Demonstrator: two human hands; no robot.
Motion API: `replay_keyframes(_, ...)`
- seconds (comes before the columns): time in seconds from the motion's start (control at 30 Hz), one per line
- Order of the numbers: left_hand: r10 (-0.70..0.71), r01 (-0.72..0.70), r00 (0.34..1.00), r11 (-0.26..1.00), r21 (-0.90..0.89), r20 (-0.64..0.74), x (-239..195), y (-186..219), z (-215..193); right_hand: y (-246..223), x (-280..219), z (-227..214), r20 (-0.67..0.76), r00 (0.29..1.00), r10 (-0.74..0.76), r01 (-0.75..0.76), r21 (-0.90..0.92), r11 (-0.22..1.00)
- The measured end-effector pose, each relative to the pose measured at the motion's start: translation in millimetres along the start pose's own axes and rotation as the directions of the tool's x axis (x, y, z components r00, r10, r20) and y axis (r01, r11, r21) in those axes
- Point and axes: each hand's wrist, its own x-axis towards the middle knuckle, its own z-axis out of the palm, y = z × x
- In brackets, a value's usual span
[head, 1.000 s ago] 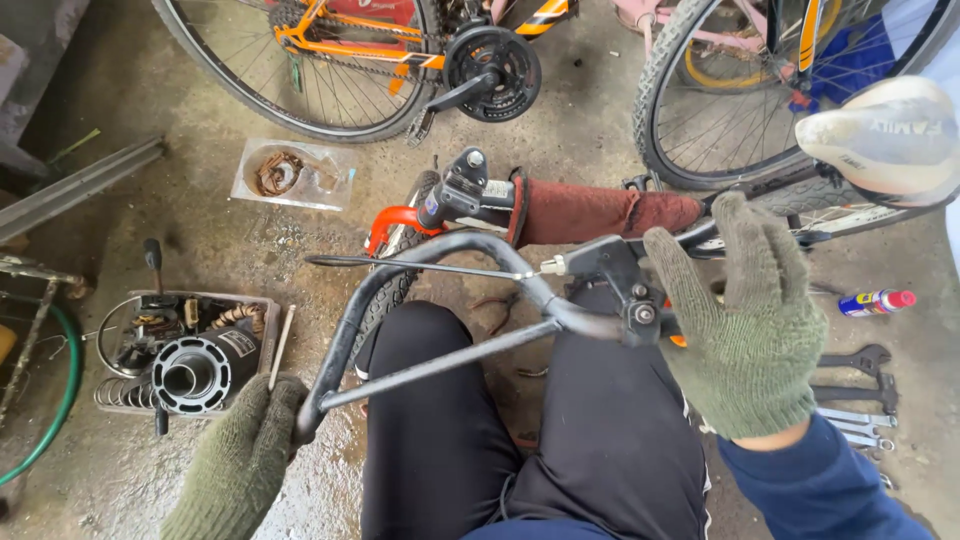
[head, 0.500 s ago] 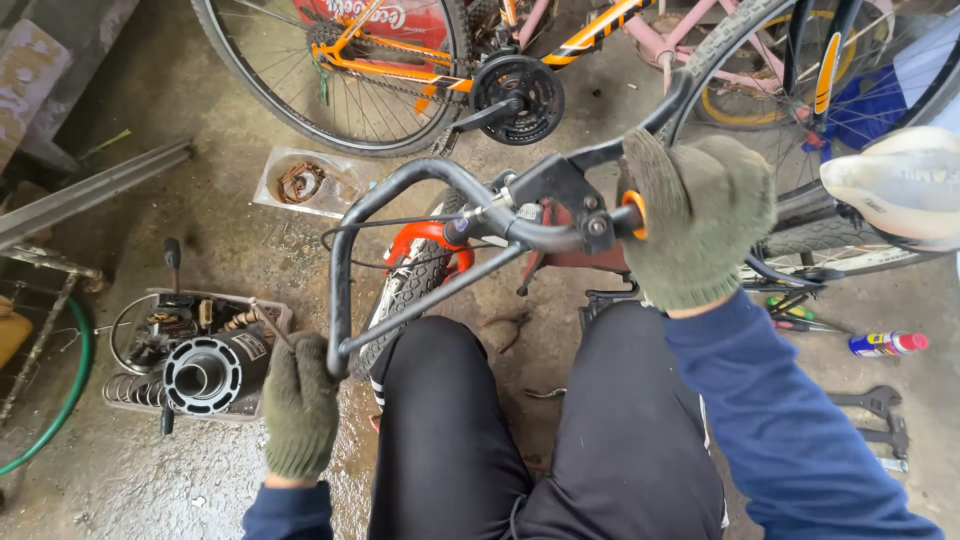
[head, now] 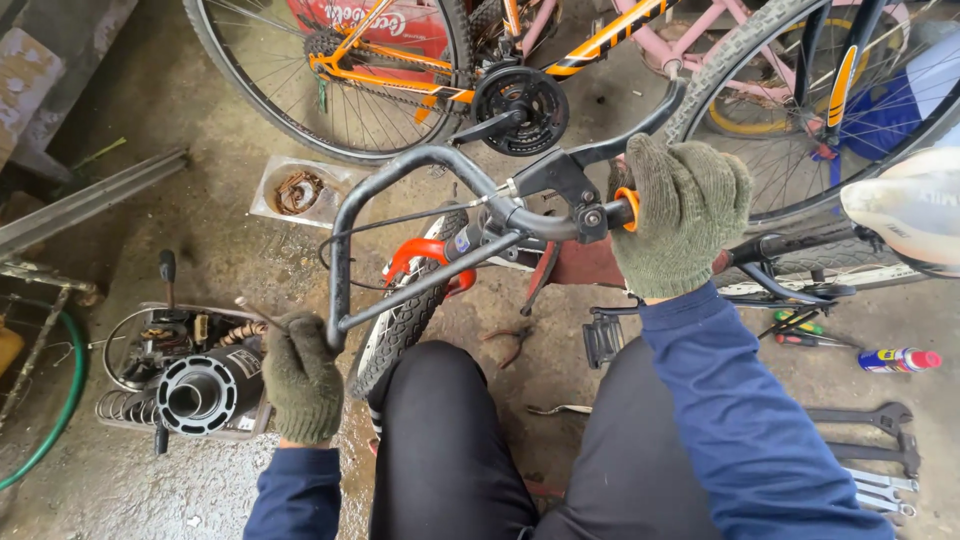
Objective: The person uses an Allen key to loosen and remove the handlebar from the bicycle stem. They then detach the brake lever and shifter cables from the handlebar assembly.
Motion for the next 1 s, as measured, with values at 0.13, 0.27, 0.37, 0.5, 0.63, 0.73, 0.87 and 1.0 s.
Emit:
replay_keyframes(0.13,0.202,-0.199,0.979,0.976,0.086,-0.035,-0.1,24.6,-8.4,4.8,17.0,6.0,-0.138,0.990,0.002,0.003,0.038,0.999)
replay_keyframes(0.27,0.272,-0.266,0.961,0.960,0.092,-0.057,6.5,17.8,-2.3,-9.8,32.2,-8.9,0.007,0.992,0.129,-0.129,0.038,0.991)
replay_keyframes(0.37,0.266,-0.257,0.962,0.958,0.125,-0.060,13.5,9.0,1.5,-6.9,32.2,-5.4,0.052,0.985,0.163,-0.166,0.054,0.985)
replay_keyframes(0.5,0.399,-0.404,0.915,0.901,-0.158,-0.060,14.0,9.5,-1.4,-5.0,44.5,-21.7,0.148,0.962,0.231,-0.229,-0.029,0.973)
replay_keyframes(0.63,0.417,-0.420,0.907,0.905,-0.065,-0.063,1.9,22.7,-1.9,5.0,35.1,-30.1,0.124,0.946,0.298,-0.304,0.025,0.952)
replay_keyframes(0.73,0.452,-0.454,0.890,0.890,-0.039,-0.055,-6.4,24.4,-0.1,13.1,26.6,-36.6,0.143,0.956,0.255,-0.260,0.013,0.966)
replay_keyframes(0.87,0.457,-0.456,0.889,0.889,-0.045,0.030,-17.2,29.7,2.9,17.8,13.2,-46.1,0.227,0.934,0.276,-0.280,-0.014,0.960)
replay_keyframes(1.0,0.468,-0.467,0.882,0.884,-0.030,0.047,-24.0,23.4,5.3,22.0,-6.8,-47.3,0.322,0.913,0.250,-0.215,-0.140,0.966)
